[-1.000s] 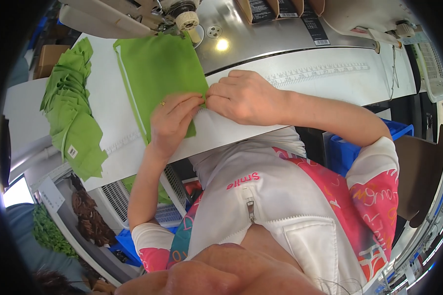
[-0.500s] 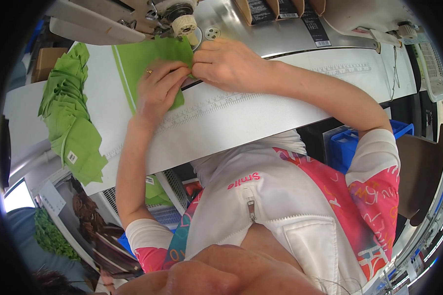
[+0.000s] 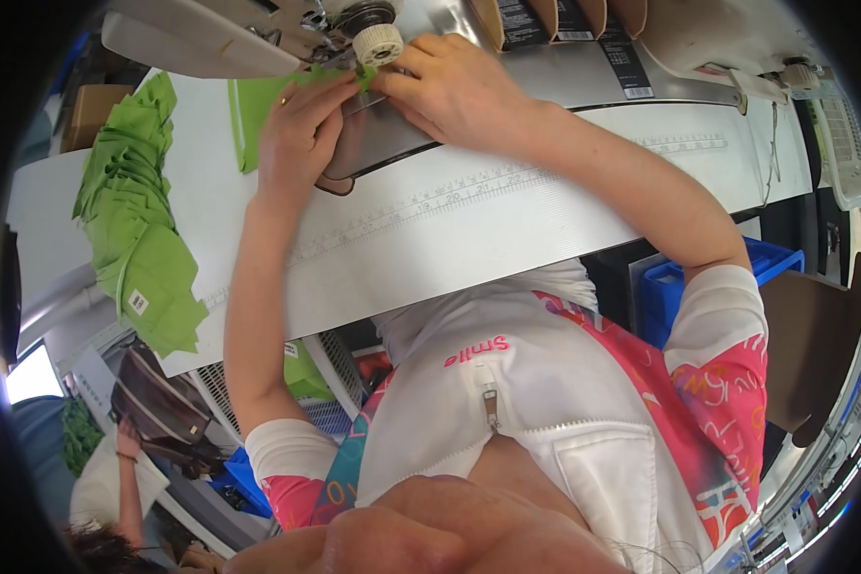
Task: Sewing and assembling green fabric pouches using an industrial sewing machine.
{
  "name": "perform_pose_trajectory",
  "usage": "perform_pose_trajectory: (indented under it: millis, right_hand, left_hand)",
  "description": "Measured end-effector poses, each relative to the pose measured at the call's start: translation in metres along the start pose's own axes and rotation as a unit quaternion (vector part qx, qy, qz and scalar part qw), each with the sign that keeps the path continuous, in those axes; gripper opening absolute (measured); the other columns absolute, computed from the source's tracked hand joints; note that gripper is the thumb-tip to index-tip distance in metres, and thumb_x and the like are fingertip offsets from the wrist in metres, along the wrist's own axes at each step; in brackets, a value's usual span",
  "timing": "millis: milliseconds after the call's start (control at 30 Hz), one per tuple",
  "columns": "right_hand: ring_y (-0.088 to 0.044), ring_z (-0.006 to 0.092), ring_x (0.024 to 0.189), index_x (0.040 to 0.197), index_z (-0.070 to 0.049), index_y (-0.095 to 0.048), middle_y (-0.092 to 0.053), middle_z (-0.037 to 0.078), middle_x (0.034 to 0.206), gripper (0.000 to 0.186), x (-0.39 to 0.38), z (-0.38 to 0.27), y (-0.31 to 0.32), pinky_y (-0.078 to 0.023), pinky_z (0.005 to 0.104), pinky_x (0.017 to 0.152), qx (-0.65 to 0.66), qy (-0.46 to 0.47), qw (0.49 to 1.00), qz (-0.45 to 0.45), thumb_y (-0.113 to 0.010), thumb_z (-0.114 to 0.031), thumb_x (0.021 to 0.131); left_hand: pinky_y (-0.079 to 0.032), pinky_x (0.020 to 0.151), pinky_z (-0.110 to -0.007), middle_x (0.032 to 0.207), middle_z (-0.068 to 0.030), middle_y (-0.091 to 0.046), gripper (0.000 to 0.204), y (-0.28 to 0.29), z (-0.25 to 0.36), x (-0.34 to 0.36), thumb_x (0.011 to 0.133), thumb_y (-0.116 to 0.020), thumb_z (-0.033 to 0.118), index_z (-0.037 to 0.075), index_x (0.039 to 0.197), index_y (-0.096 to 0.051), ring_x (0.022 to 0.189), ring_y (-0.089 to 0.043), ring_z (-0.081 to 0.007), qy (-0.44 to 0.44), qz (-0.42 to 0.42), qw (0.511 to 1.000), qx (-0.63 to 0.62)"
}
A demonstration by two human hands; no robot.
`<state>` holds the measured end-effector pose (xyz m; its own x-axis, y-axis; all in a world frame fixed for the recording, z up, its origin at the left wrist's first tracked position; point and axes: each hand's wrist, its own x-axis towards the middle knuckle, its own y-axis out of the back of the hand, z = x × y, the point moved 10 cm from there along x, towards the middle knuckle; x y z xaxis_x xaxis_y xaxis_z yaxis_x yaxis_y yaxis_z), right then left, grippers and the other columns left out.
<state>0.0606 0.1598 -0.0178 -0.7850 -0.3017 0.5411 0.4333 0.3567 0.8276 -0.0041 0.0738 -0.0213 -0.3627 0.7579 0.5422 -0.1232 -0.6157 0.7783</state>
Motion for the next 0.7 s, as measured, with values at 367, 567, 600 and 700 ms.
perform_pose_trajectory:
  millis: [367,567,600,700]
  right_hand:
    - [-0.058,0.0263,0.091,0.108,-0.010,-0.063,-0.062,0.006,0.100,0.027,-0.014,0.002,0.022,-0.046,0.0375,0.078,-0.029,-0.039,0.999,0.000,-0.064,-0.014,0.081]
    - [-0.057,0.0267,0.090,0.107,-0.007,-0.063,-0.063,0.007,0.095,0.024,-0.004,0.005,0.015,-0.046,0.0375,0.078,0.023,-0.059,0.998,-0.022,-0.063,-0.016,0.085]
    - [-0.057,0.0267,0.090,0.107,-0.007,-0.063,-0.063,0.007,0.095,0.024,-0.001,0.001,0.015,-0.046,0.0375,0.078,0.024,-0.055,0.998,-0.022,-0.063,-0.016,0.085]
    - [-0.057,0.0269,0.092,0.105,-0.005,-0.063,-0.063,0.008,0.097,0.025,-0.008,0.013,0.014,-0.046,0.0378,0.080,0.010,-0.055,0.998,-0.025,-0.064,-0.018,0.084]
  left_hand:
    - [-0.041,0.099,-0.045,0.099,-0.0014,-0.068,0.022,-0.009,-0.015,0.012,0.080,-0.060,0.009,0.015,0.098,-0.070,0.098,-0.062,-0.0225,0.010,-0.037,0.998,0.045]
    - [-0.047,0.087,-0.037,0.096,-0.0065,-0.067,0.021,0.049,-0.121,0.010,0.083,-0.063,0.024,0.011,0.100,-0.067,0.097,-0.061,-0.0279,0.198,-0.016,0.977,-0.073]
    - [-0.047,0.084,-0.036,0.093,-0.0078,-0.066,0.025,0.068,-0.116,0.005,0.084,-0.063,0.026,0.009,0.102,-0.065,0.093,-0.061,-0.0305,0.120,0.014,0.987,0.103]
    - [-0.048,0.066,-0.037,0.083,-0.0090,-0.063,0.031,0.068,-0.095,-0.022,0.082,-0.067,0.036,0.006,0.086,-0.061,0.077,-0.061,-0.0285,0.214,-0.087,0.946,0.227]
